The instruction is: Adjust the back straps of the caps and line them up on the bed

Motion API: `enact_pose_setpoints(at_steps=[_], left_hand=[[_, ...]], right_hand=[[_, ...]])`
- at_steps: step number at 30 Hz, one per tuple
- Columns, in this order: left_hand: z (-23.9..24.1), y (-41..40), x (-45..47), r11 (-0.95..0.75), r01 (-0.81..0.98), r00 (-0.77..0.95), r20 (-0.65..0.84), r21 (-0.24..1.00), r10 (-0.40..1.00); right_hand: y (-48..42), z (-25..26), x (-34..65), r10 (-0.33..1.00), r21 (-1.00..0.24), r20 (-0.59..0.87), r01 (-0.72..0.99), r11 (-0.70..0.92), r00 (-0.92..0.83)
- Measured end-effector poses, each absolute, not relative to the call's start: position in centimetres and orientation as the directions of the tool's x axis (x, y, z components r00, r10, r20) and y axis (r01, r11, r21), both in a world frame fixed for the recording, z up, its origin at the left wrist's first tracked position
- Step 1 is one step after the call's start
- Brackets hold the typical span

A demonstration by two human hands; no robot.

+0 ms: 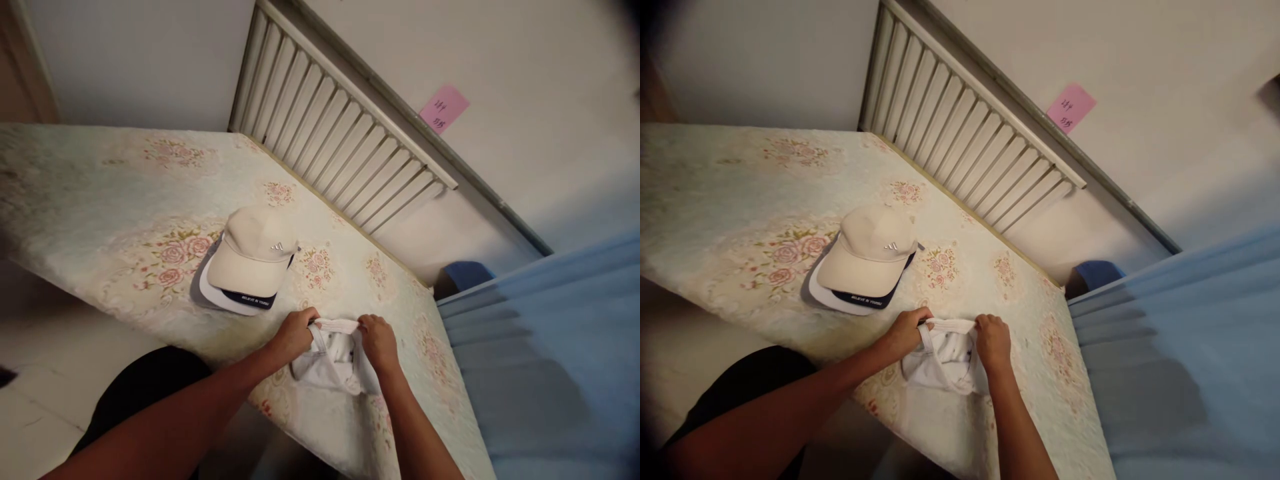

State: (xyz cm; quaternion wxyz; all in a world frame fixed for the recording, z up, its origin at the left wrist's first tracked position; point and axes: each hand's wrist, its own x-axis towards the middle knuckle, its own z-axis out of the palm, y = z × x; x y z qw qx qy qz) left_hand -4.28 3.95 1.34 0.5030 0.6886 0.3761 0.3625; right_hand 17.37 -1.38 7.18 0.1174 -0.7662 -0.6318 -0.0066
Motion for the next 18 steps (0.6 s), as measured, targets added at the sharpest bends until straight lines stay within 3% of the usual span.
enact_pose_setpoints(at_steps=[3,6,7,9,10,18], left_hand=[[1.2,4.1,-4.3,-0.259,0.268,0.381,0.144,0.928,0.913],[1.2,4.1,-4.3,-0.242,0.331,0.346,0.122,0.912,0.930],[1.3,4.1,-4.3,-0.234,0.329,0.348,0.113,0.915,0.931],[1.5,4.0,-4.4,-0.241,0.306,0.362,0.122,0.921,0.924],[1.6,3.9,-4.4,-0.253,0.290,0.374,0.134,0.923,0.918],[1.7,3.4,-4.4,-0.314,0.078,0.476,0.241,0.946,0.846]], right_hand=[[-0.8,7.8,15.7,0.944,-0.203,0.247,0.964,-0.172,0.221],[-1.5,8.1,13.3,0.952,-0.296,0.233,0.947,-0.125,0.199],[-2.0,8.2,12.4,0.964,-0.352,0.196,0.930,-0.104,0.182],[-3.1,8.6,10.5,0.976,-0.639,0.056,0.759,-0.125,0.209],[-3.7,8.7,9.6,0.980,-0.705,0.018,0.698,-0.128,0.199],[-7.1,9.1,5.5,0.981,-0.712,-0.052,0.681,-0.169,0.189]])
